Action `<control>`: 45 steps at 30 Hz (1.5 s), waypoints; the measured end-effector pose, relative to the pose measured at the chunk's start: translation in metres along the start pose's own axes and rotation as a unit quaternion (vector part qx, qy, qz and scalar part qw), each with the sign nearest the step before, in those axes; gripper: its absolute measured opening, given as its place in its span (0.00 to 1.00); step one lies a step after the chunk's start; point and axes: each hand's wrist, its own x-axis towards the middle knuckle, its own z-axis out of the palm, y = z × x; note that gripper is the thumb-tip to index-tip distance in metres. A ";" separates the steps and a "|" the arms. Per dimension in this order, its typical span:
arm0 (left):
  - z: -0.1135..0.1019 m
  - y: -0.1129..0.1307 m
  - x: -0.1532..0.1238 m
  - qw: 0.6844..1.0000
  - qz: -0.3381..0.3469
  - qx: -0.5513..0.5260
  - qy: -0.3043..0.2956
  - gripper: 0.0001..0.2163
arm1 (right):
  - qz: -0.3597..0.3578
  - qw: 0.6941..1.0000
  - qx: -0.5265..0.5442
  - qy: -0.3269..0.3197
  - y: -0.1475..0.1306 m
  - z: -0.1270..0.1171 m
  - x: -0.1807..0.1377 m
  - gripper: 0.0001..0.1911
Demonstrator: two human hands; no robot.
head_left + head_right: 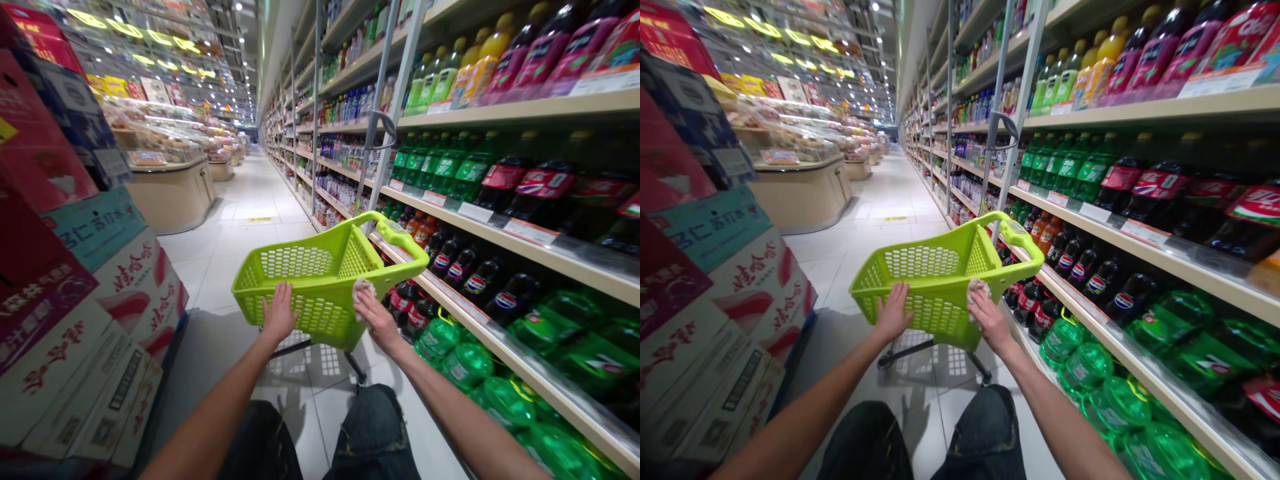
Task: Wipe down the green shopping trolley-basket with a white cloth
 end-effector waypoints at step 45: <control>-0.025 -0.119 -0.021 0.985 -0.134 -0.113 -0.007 0.32 | -0.151 0.983 0.038 -0.093 -0.128 0.177 0.105 0.13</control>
